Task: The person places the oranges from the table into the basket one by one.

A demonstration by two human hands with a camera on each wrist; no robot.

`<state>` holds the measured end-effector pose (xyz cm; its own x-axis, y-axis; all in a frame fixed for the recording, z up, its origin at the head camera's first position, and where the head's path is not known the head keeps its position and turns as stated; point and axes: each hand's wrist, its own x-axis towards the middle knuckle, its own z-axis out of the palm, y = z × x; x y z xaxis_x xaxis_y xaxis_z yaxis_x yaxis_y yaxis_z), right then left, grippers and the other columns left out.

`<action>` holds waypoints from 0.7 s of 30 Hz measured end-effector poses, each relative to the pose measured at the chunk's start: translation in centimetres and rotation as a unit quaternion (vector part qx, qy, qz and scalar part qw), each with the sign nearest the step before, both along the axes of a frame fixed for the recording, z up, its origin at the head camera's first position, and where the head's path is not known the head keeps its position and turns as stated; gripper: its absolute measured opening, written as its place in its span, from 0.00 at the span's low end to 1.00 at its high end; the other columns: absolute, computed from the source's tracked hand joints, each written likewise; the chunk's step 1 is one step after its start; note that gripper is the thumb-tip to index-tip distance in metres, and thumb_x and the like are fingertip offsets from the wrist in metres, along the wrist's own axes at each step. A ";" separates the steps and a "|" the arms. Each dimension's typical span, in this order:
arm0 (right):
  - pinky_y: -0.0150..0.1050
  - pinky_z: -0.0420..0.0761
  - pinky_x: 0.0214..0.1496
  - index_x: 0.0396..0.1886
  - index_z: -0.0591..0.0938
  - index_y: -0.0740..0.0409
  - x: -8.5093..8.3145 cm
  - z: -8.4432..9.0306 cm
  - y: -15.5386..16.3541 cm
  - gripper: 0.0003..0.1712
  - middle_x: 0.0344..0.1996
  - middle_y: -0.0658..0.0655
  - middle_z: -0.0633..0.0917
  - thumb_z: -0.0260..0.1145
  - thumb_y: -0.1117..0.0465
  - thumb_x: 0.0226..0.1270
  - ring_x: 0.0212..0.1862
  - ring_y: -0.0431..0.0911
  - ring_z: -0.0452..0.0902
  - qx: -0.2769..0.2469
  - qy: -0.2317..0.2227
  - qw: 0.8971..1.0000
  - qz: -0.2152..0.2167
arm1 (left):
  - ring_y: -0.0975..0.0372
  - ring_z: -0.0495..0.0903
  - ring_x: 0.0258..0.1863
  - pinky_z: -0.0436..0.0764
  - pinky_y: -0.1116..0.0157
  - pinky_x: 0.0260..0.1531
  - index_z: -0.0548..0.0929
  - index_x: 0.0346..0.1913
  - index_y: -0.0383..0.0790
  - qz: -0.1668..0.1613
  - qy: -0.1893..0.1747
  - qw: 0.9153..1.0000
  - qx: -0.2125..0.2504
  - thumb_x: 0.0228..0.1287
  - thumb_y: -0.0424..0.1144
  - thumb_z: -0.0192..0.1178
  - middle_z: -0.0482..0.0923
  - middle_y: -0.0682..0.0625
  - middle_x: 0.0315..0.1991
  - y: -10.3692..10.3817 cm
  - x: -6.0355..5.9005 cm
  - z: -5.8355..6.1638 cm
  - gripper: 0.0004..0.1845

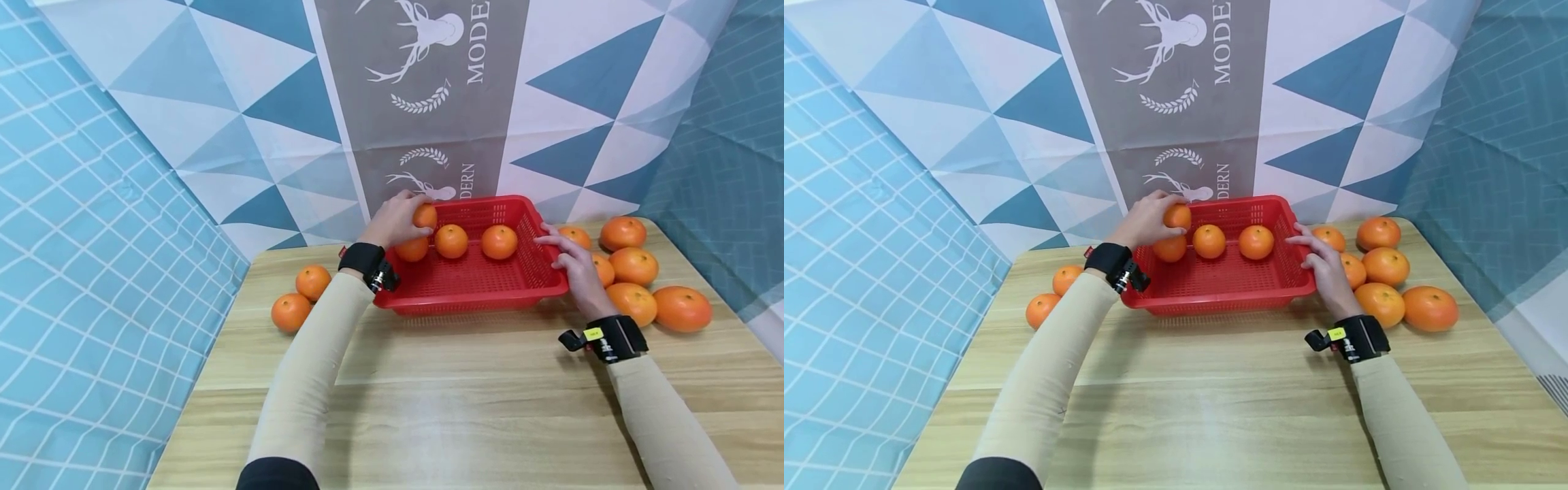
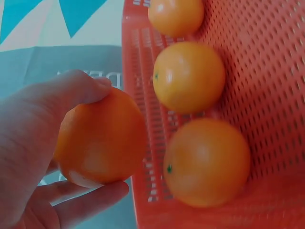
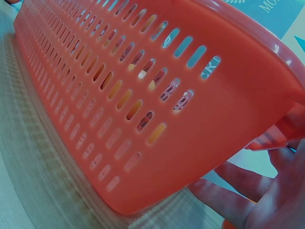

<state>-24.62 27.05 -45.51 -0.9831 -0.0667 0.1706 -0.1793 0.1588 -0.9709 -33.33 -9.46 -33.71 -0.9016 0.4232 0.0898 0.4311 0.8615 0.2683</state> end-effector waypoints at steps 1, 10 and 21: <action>0.16 0.82 0.59 0.79 0.76 0.66 0.0 0.0 0.0 0.34 0.95 0.54 0.56 0.44 0.72 0.77 0.94 0.62 0.46 -0.001 -0.001 1.000 0.000 | 0.44 0.79 0.74 0.81 0.42 0.78 0.77 0.82 0.53 -0.004 0.000 1.000 0.001 0.75 0.49 0.74 0.75 0.39 0.79 0.3 0.0 -0.1 0.35; 0.16 0.82 0.59 0.79 0.76 0.65 0.1 -0.2 0.1 0.34 0.95 0.53 0.56 0.44 0.72 0.78 0.94 0.62 0.45 -0.002 -0.001 1.000 0.001 | 0.49 0.76 0.76 0.81 0.47 0.80 0.73 0.84 0.53 -0.036 -0.014 0.998 0.043 0.73 0.46 0.77 0.74 0.43 0.80 3.2 -0.1 -0.9 0.40; 0.17 0.83 0.58 0.79 0.77 0.64 0.1 0.1 0.0 0.34 0.95 0.53 0.56 0.44 0.72 0.78 0.94 0.63 0.45 0.000 0.000 1.000 -0.001 | 0.53 0.73 0.74 0.85 0.55 0.71 0.79 0.78 0.50 -0.098 -0.016 0.994 0.036 0.70 0.45 0.79 0.78 0.47 0.73 6.5 0.3 -0.7 0.36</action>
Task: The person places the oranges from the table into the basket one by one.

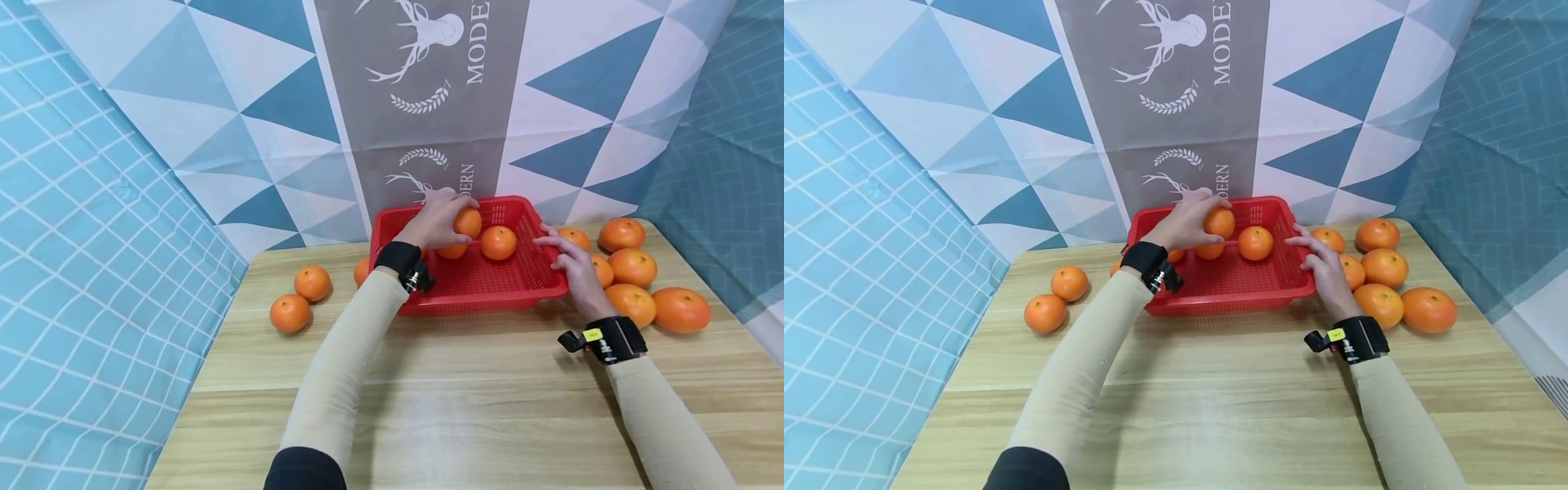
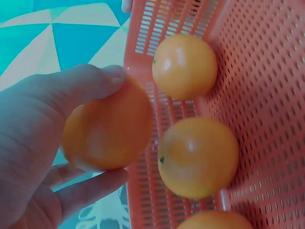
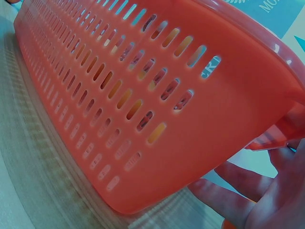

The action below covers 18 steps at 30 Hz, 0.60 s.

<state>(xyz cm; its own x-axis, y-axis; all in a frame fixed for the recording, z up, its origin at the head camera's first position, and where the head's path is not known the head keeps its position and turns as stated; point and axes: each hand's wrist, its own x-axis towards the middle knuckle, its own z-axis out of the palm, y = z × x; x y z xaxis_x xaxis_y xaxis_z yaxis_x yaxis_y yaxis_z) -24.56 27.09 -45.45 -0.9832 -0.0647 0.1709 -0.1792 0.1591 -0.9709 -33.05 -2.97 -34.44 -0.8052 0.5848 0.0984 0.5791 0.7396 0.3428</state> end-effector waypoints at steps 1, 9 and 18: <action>0.17 0.83 0.58 0.79 0.77 0.63 0.0 0.0 0.0 0.34 0.95 0.53 0.56 0.43 0.72 0.78 0.94 0.62 0.45 -0.001 -0.001 1.000 0.000 | 0.53 0.73 0.74 0.85 0.54 0.72 0.79 0.78 0.50 -0.006 -0.009 1.000 0.002 0.70 0.45 0.79 0.78 0.47 0.73 0.3 0.1 0.1 0.36; 0.17 0.83 0.58 0.80 0.77 0.63 0.0 0.0 0.0 0.35 0.95 0.53 0.56 0.44 0.72 0.78 0.94 0.63 0.45 0.004 0.001 1.000 -0.003 | 0.55 0.74 0.75 0.84 0.53 0.75 0.77 0.80 0.51 -0.042 -0.051 0.998 -0.011 0.71 0.44 0.78 0.76 0.48 0.76 1.9 0.0 -0.4 0.37; 0.15 0.81 0.61 0.77 0.76 0.68 0.1 0.1 -0.1 0.33 0.94 0.55 0.57 0.44 0.73 0.76 0.94 0.62 0.46 0.000 0.010 1.000 0.000 | 0.55 0.73 0.74 0.80 0.54 0.79 0.76 0.80 0.51 -0.059 -0.079 0.995 -0.033 0.72 0.44 0.78 0.77 0.48 0.77 2.6 -0.4 -1.8 0.37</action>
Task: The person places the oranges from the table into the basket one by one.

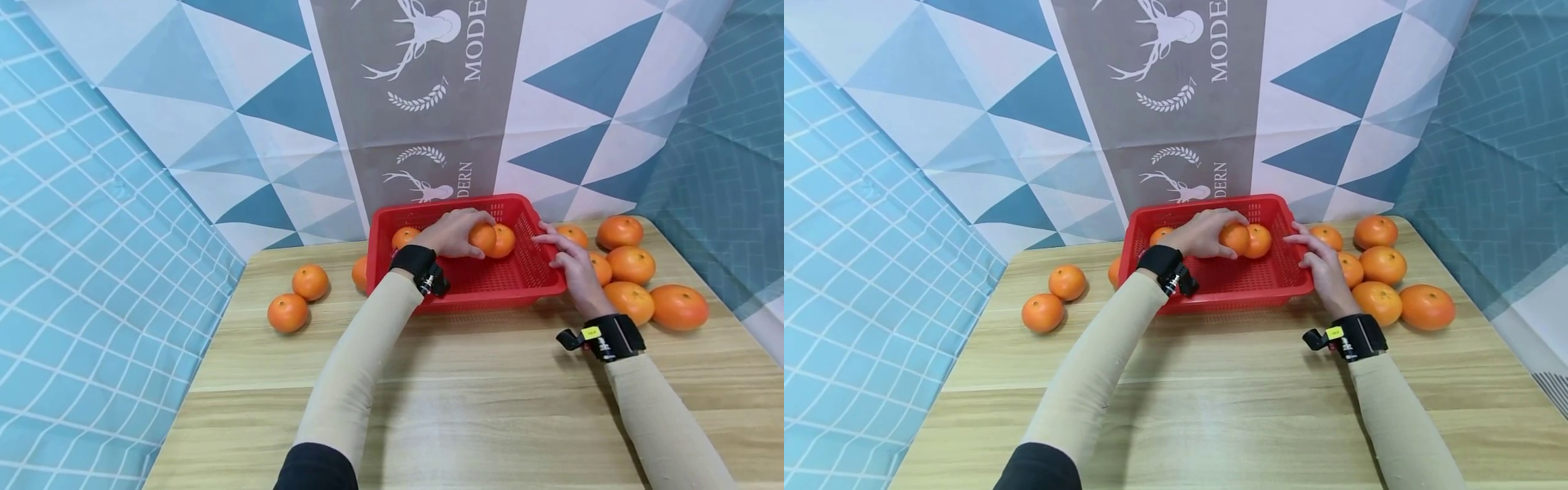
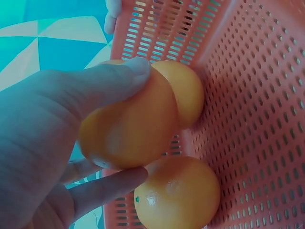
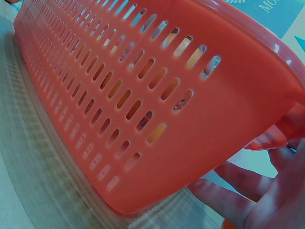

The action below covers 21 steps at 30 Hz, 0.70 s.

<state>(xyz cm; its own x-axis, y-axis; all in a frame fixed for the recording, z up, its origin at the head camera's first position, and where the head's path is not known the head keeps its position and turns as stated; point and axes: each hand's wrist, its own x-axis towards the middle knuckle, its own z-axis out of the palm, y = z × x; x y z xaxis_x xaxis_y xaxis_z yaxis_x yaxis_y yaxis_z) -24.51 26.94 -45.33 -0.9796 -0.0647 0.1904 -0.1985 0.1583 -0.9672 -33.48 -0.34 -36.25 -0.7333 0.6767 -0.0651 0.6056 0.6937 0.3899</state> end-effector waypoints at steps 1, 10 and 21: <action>0.15 0.81 0.61 0.77 0.77 0.68 0.0 0.0 0.0 0.33 0.94 0.55 0.57 0.44 0.73 0.75 0.94 0.62 0.46 0.000 0.001 1.000 0.000 | 0.55 0.73 0.74 0.80 0.54 0.79 0.76 0.80 0.51 -0.001 -0.002 1.000 -0.003 0.72 0.44 0.78 0.77 0.48 0.77 0.0 0.0 -0.1 0.37; 0.15 0.81 0.61 0.77 0.77 0.66 -0.1 -0.1 0.1 0.33 0.94 0.55 0.57 0.44 0.73 0.76 0.94 0.62 0.46 -0.002 -0.001 1.000 0.001 | 0.55 0.72 0.75 0.79 0.54 0.80 0.77 0.79 0.51 0.000 -0.018 0.999 -0.028 0.71 0.45 0.79 0.78 0.48 0.76 0.2 -0.7 -0.5 0.36; 0.15 0.80 0.61 0.79 0.77 0.63 -0.2 -0.2 0.3 0.34 0.95 0.52 0.57 0.44 0.72 0.78 0.95 0.62 0.43 0.003 -0.017 1.000 0.002 | 0.55 0.71 0.74 0.80 0.55 0.77 0.78 0.79 0.53 0.004 -0.058 0.998 -0.021 0.72 0.41 0.78 0.77 0.49 0.75 0.4 -0.7 -0.6 0.35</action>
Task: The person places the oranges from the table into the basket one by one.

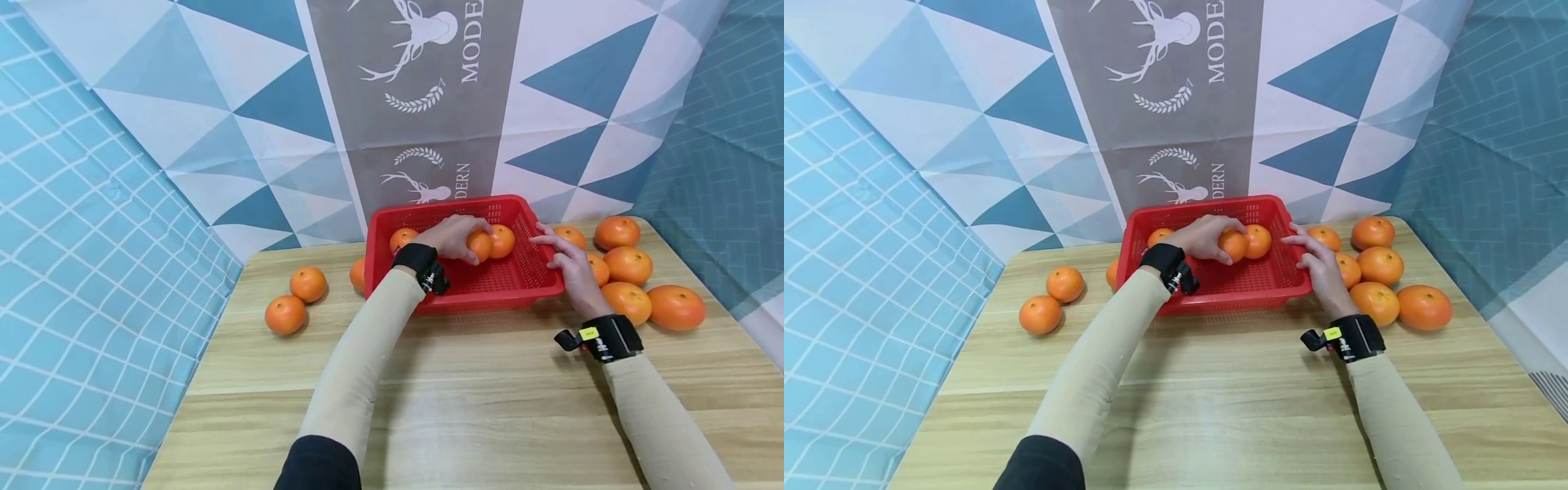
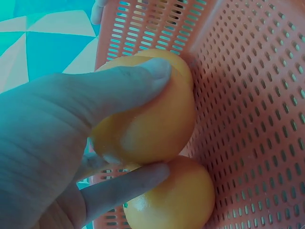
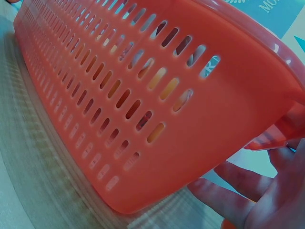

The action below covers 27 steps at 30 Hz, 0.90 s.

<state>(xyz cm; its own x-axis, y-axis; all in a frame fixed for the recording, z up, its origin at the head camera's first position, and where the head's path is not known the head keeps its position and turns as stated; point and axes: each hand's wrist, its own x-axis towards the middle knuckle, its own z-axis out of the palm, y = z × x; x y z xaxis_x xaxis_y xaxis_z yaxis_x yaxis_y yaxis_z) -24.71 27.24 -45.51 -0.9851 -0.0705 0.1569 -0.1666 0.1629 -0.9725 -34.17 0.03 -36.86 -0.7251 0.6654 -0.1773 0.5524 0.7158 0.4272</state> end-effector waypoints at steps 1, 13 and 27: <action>0.15 0.80 0.61 0.78 0.77 0.64 0.0 0.0 0.0 0.34 0.95 0.52 0.57 0.44 0.73 0.77 0.95 0.62 0.44 0.002 0.001 1.000 0.000 | 0.55 0.71 0.73 0.81 0.55 0.77 0.78 0.79 0.53 0.001 -0.005 1.000 -0.002 0.72 0.41 0.78 0.77 0.49 0.75 0.0 0.0 -0.1 0.35; 0.15 0.80 0.62 0.78 0.77 0.65 0.1 0.1 -0.2 0.34 0.95 0.52 0.57 0.44 0.73 0.76 0.94 0.62 0.45 0.000 0.006 1.000 -0.003 | 0.54 0.71 0.75 0.77 0.55 0.81 0.78 0.79 0.53 -0.011 -0.021 1.000 -0.015 0.72 0.40 0.78 0.77 0.48 0.76 -0.4 -0.4 -1.3 0.35; 0.17 0.83 0.60 0.79 0.78 0.63 0.2 0.2 -0.2 0.34 0.95 0.52 0.57 0.44 0.72 0.77 0.93 0.62 0.46 -0.003 0.008 1.000 -0.002 | 0.59 0.71 0.74 0.75 0.57 0.82 0.79 0.78 0.63 0.011 -0.035 0.998 -0.049 0.66 0.44 0.83 0.79 0.55 0.75 0.5 -3.8 -5.1 0.39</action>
<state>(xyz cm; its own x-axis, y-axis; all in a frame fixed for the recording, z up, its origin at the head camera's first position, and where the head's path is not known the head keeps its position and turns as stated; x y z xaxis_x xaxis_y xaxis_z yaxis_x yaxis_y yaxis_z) -24.48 27.02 -45.35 -0.9827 -0.0658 0.1734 -0.1818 0.1571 -0.9707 -37.93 0.51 -41.92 -0.7229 0.6266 -0.2910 0.5079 0.7676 0.3910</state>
